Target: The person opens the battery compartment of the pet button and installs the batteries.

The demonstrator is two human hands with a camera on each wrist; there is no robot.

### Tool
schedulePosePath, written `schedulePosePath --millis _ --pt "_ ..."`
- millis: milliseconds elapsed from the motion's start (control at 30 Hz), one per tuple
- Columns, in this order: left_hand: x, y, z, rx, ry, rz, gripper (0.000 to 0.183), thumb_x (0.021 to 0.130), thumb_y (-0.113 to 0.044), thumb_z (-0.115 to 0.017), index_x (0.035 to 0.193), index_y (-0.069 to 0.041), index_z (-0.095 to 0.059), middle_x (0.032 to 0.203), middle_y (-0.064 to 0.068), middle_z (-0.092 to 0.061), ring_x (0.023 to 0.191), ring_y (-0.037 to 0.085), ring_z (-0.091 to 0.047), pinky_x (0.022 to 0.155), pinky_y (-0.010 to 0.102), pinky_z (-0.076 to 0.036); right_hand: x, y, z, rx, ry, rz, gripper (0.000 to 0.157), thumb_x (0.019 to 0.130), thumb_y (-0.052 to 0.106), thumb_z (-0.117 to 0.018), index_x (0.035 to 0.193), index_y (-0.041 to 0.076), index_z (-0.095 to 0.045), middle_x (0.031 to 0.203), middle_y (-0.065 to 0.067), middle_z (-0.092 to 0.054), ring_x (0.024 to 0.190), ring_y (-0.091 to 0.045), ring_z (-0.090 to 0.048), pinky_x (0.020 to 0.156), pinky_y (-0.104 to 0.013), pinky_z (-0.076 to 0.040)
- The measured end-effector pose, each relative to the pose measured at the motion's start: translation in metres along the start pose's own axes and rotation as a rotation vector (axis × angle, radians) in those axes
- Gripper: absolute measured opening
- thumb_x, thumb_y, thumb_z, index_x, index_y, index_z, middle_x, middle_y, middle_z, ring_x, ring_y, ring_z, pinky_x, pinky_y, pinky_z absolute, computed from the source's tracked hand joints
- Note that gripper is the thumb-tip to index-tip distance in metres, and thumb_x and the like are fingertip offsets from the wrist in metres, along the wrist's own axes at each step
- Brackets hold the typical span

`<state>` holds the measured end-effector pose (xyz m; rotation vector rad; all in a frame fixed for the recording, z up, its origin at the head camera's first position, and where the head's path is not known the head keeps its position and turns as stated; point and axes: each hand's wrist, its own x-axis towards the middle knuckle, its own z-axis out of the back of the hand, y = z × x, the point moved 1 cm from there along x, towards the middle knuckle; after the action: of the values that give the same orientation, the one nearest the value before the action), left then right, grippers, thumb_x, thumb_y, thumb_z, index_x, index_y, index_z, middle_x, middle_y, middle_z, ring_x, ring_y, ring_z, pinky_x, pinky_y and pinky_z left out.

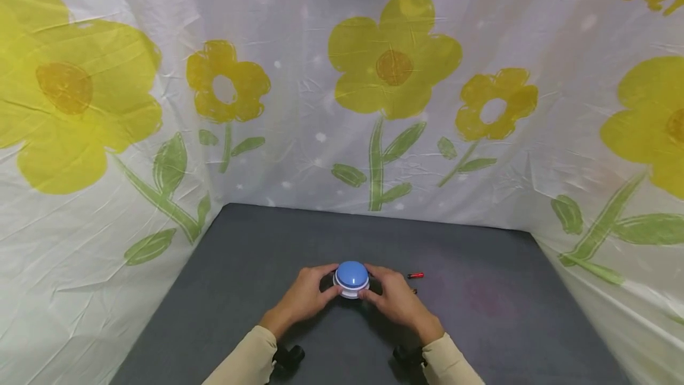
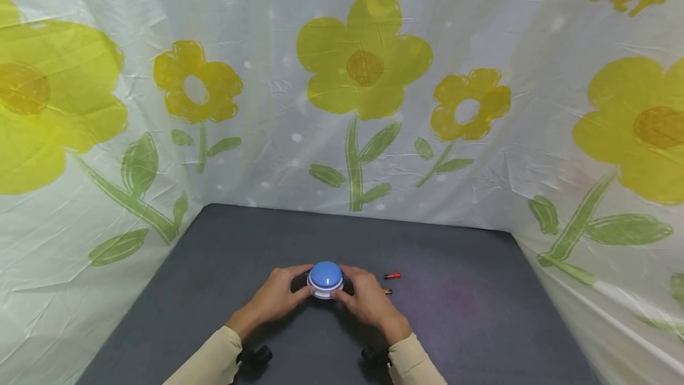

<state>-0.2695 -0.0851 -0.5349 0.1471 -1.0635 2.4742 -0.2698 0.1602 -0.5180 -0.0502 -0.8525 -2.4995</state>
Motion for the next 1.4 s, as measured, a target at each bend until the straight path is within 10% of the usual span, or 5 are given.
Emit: schedulePosePath --millis 467,933,1400 --pt "-0.001 -0.016 0.015 -0.255 -0.102 0.120 0.046 0.104 -0.027 -0.078 0.142 -0.003 -0.071 0.142 0.017 -0.073 0.130 0.035 -0.072 0.110 0.053 -0.058 0.001 0.016 0.015 0.070 -0.171 0.046 0.053 0.093 -0.001 -0.083 0.144 -0.002 -0.068 0.131 -0.016 -0.077 0.111 -0.029 -0.079 0.099 -0.049 -0.064" --pt "0.005 -0.033 0.012 -0.553 -0.465 0.341 0.035 0.094 -0.039 -0.088 0.111 -0.009 -0.086 0.109 0.009 -0.084 0.098 0.017 -0.081 0.081 0.023 -0.064 0.005 0.028 0.018 0.147 -0.275 0.034 0.039 0.101 0.008 -0.079 0.140 0.004 -0.073 0.123 -0.006 -0.082 0.109 -0.017 -0.080 0.094 -0.042 -0.066" --pt "0.008 -0.042 0.019 -0.572 -0.596 0.263 0.022 0.097 -0.026 -0.086 0.108 -0.007 -0.087 0.107 0.013 -0.084 0.085 0.014 -0.081 0.072 0.016 -0.062 0.011 0.038 0.021 0.119 -0.318 0.055 0.032 0.102 0.015 -0.079 0.132 0.003 -0.077 0.116 -0.008 -0.083 0.100 -0.016 -0.081 0.088 -0.038 -0.068"
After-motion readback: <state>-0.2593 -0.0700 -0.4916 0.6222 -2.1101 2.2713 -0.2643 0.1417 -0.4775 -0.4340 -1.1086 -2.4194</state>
